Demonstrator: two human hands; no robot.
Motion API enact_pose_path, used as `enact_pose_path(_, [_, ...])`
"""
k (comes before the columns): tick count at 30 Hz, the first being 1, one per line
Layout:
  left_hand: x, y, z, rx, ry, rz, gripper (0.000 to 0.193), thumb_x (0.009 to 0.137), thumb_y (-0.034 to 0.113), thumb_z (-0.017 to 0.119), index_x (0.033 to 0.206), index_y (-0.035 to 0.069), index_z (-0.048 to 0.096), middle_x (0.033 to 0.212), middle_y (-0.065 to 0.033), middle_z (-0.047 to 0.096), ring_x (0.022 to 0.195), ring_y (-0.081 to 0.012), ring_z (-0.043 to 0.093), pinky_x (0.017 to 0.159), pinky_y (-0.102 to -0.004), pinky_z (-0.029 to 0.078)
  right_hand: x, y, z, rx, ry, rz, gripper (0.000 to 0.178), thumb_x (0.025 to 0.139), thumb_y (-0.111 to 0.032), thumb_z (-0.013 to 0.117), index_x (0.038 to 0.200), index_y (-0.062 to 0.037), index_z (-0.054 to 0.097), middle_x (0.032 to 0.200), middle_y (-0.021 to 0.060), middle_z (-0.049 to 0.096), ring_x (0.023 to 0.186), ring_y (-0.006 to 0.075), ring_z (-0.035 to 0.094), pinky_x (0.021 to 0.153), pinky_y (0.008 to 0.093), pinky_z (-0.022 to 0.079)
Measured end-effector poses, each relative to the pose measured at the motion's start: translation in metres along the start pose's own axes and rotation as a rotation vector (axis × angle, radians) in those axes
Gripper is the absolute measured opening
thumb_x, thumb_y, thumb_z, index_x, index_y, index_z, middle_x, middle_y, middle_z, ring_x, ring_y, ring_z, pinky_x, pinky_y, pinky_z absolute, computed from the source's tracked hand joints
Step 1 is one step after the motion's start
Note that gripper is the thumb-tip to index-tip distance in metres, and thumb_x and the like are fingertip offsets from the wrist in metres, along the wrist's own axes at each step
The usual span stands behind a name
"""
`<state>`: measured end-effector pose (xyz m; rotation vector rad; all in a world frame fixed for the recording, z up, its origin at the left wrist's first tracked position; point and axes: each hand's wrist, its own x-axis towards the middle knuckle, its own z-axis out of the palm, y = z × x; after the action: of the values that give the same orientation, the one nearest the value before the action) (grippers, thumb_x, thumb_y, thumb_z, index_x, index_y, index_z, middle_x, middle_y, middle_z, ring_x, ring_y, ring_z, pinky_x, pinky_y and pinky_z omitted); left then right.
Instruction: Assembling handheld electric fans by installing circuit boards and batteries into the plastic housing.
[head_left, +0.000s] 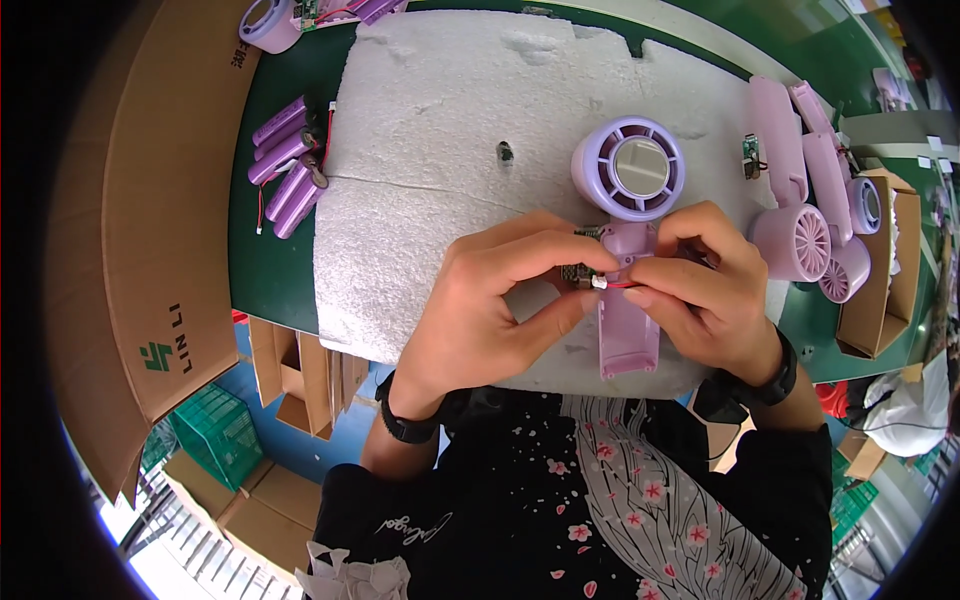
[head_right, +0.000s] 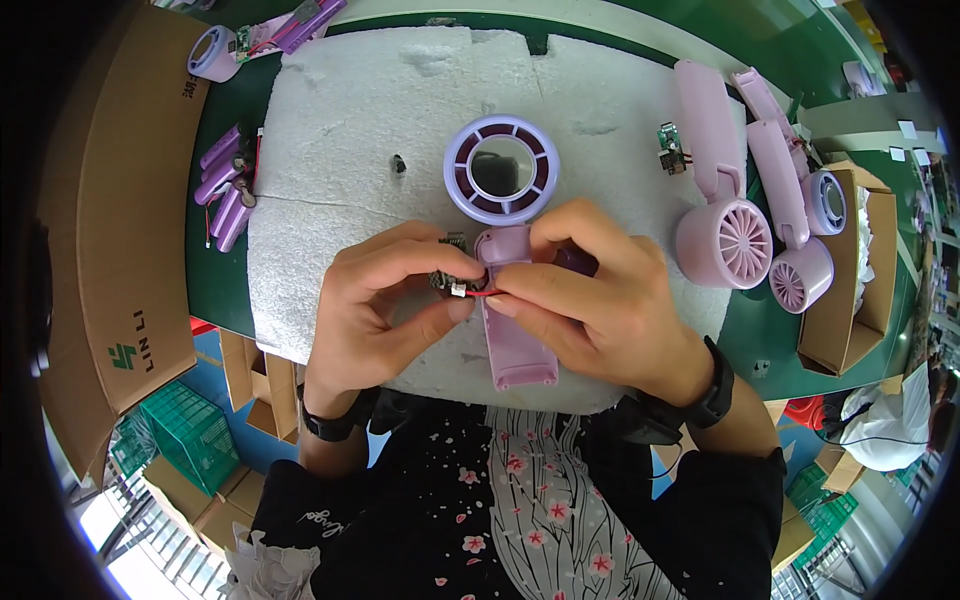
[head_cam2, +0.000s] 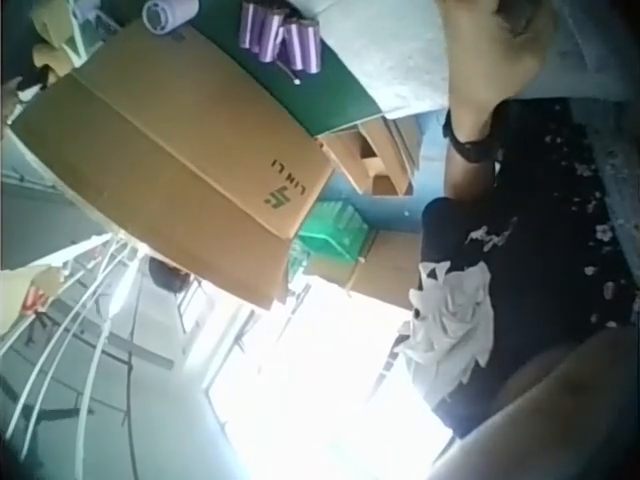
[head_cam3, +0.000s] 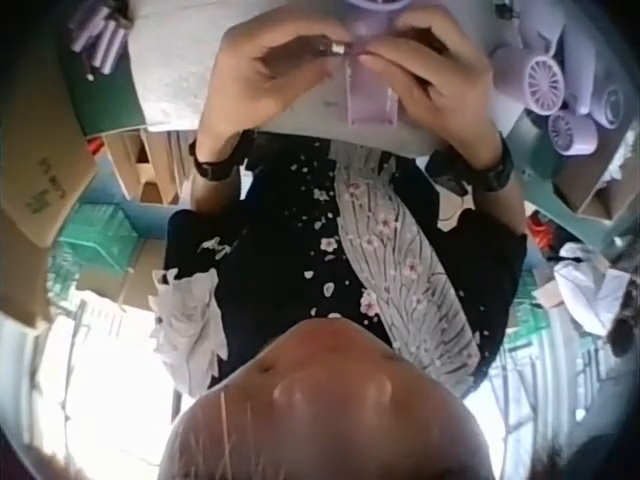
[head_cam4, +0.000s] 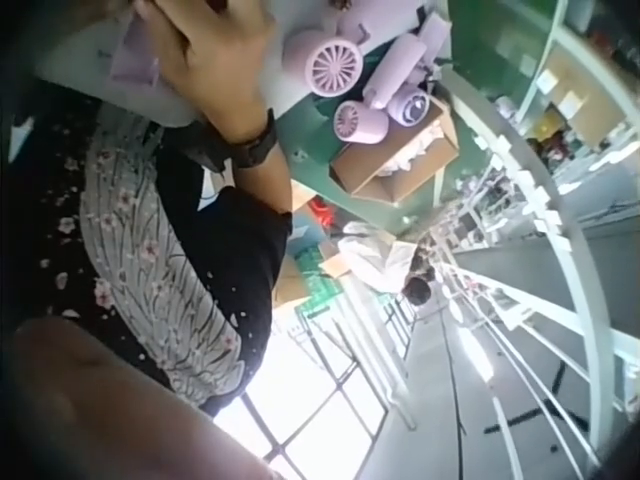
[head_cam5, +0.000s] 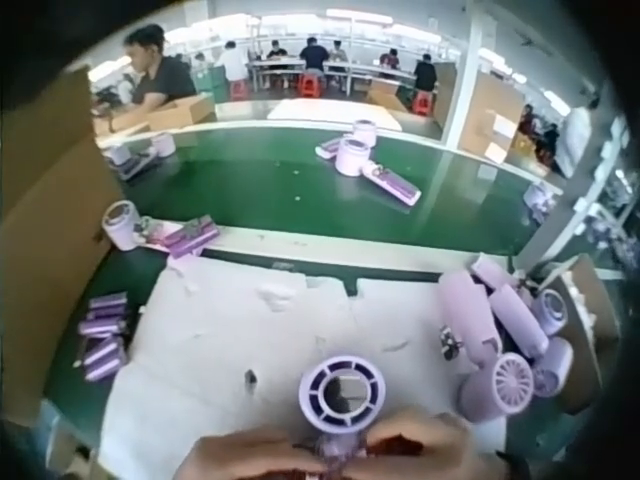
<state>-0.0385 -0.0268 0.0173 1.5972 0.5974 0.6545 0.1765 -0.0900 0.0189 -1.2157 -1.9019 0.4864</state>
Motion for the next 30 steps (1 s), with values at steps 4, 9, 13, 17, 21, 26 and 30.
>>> enact_pose_path(4, [-0.001,-0.002,0.0,0.125,0.029,0.079,0.021,0.078,-0.007,0.076,0.097,-0.001,0.071,0.094,-0.0128,0.067,0.084,-0.0174,0.065,0.07,-0.0265,0.052,-0.001,-0.004,-0.003,0.064,-0.121,0.071,0.018,0.072,-0.004,0.08,0.089,-0.003,0.072,0.09,0.0084,0.052,0.065,0.0162,0.051,0.054,0.0276,0.039])
enact_pose_path(9, [-0.003,-0.001,0.007,0.121,0.139,0.025,0.013,0.078,-0.003,0.079,0.088,-0.001,0.07,0.086,-0.0111,0.068,0.075,-0.0158,0.065,0.064,-0.0254,0.051,-0.001,-0.003,0.001,-0.007,-0.045,0.041,0.019,0.073,-0.012,0.084,0.087,-0.0073,0.072,0.085,0.0047,0.055,0.058,0.0137,0.056,0.047,0.0266,0.045])
enact_pose_path(13, [-0.003,0.002,0.007,0.153,0.13,-0.012,0.013,0.078,-0.003,0.079,0.087,-0.001,0.07,0.086,-0.0111,0.068,0.075,-0.0137,0.065,0.062,-0.0242,0.05,-0.003,-0.009,0.001,-0.113,0.014,-0.008,0.019,0.071,-0.001,0.08,0.088,-0.0036,0.073,0.088,0.0094,0.054,0.064,0.0173,0.054,0.054,0.0278,0.041])
enact_pose_path(17, [-0.005,-0.001,0.003,0.137,0.076,-0.066,0.018,0.078,-0.009,0.076,0.094,-0.002,0.07,0.092,-0.0118,0.068,0.082,-0.0142,0.066,0.068,-0.0246,0.054,-0.004,-0.012,0.004,-0.052,-0.022,0.107,0.019,0.072,0.001,0.08,0.09,-0.0034,0.075,0.088,0.0083,0.055,0.065,0.0162,0.053,0.054,0.0274,0.04])
enact_pose_path(21, [-0.002,0.0,0.002,-0.128,0.091,-0.08,0.029,0.077,-0.016,0.072,0.104,-0.003,0.069,0.1,-0.0127,0.066,0.091,-0.0175,0.067,0.078,-0.0273,0.058,0.0,-0.006,0.0,0.17,-0.057,0.225,0.018,0.074,0.002,0.079,0.09,-0.0033,0.076,0.088,0.0063,0.055,0.068,0.0145,0.052,0.056,0.027,0.039])
enact_pose_path(26, [-0.003,0.002,-0.003,-0.055,0.027,-0.072,0.038,0.077,-0.018,0.07,0.112,-0.004,0.067,0.106,-0.0141,0.066,0.099,-0.0206,0.067,0.087,-0.0308,0.059,0.0,-0.006,-0.003,0.216,-0.116,0.262,0.016,0.075,0.002,0.079,0.09,-0.0032,0.076,0.088,0.0049,0.054,0.069,0.0132,0.051,0.056,0.0269,0.038])
enact_pose_path(30, [-0.004,0.0,-0.002,-0.088,0.032,-0.068,0.036,0.078,-0.017,0.071,0.11,-0.004,0.067,0.107,-0.0149,0.066,0.101,-0.0213,0.067,0.087,-0.0315,0.059,0.001,-0.008,-0.002,0.187,-0.102,0.267,0.016,0.075,0.002,0.078,0.09,-0.0029,0.075,0.088,0.0051,0.054,0.068,0.0132,0.051,0.056,0.0269,0.038])
